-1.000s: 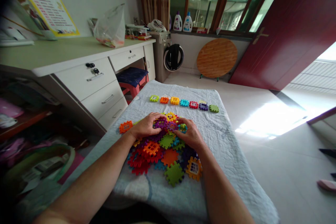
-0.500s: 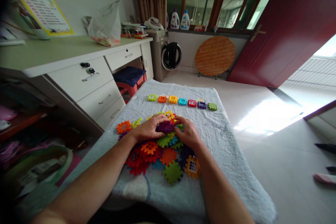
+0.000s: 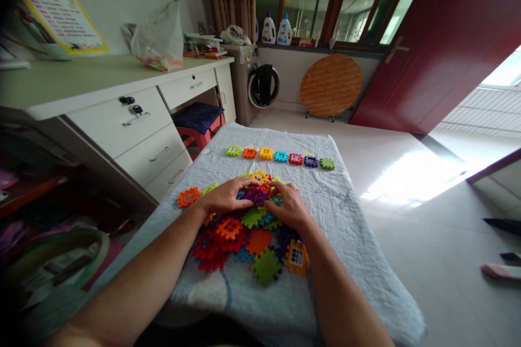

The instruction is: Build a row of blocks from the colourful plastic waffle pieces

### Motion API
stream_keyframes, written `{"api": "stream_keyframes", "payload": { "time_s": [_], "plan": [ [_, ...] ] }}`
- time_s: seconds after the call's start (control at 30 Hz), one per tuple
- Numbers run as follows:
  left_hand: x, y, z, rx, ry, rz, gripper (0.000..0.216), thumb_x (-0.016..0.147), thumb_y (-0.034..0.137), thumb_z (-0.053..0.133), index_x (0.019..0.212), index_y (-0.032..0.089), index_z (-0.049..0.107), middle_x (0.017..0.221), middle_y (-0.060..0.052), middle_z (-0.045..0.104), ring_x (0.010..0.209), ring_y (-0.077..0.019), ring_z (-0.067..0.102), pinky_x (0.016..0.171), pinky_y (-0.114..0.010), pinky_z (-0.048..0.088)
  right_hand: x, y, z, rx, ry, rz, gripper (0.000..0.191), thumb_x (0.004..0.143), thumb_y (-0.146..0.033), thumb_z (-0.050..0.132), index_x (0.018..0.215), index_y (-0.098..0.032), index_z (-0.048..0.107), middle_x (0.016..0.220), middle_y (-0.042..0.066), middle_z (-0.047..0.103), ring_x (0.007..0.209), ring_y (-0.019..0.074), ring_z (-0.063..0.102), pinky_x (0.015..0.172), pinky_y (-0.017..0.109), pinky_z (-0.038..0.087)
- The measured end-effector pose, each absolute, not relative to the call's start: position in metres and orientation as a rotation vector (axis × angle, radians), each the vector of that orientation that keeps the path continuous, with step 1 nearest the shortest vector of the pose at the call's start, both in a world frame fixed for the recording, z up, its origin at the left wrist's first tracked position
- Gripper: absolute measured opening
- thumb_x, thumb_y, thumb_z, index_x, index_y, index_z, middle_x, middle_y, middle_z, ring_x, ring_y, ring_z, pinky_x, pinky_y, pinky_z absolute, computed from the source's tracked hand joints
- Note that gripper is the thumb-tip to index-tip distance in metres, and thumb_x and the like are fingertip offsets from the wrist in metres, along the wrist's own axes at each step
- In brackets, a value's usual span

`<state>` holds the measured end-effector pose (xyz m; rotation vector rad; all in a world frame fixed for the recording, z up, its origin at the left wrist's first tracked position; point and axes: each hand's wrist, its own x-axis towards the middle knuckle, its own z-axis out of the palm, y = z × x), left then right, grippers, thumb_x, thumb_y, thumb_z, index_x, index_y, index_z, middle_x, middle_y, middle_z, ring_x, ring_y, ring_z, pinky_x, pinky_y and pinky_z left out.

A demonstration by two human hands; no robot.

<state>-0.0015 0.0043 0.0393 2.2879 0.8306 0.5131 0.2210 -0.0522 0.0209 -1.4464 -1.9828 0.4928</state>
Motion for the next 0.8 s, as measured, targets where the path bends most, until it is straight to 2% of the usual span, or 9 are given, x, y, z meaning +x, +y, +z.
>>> {"api": "stream_keyframes", "payload": {
  "time_s": [0.43,0.8],
  "plan": [
    [0.0057,0.0018,0.0443,2.322,0.727,0.52,0.059,0.068,0.014,0.07,0.125,0.022,0.057,0.129,-0.007,0.059,0.123,-0.0237,0.051,0.109,-0.041,0.035,0.214,-0.05,0.0146,-1.361,-1.92,0.509,0.034,0.08,-0.024,0.062,0.113,-0.027,0.061,0.101,0.004,0.072,0.099,0.0233,0.061,0.091,0.045,0.044],
    [0.0072,-0.0019,0.0462,2.343,0.783,0.562,0.063,0.069,0.019,0.07,0.13,0.024,0.053,0.129,-0.006,0.06,0.12,-0.0252,0.054,0.106,-0.042,0.039,0.2135,-0.0501,0.0151,-1.274,-1.863,0.596,0.04,0.08,-0.021,0.06,0.119,-0.028,0.057,0.106,0.004,0.071,0.103,0.0216,0.064,0.095,0.045,0.045]
  ]
}}
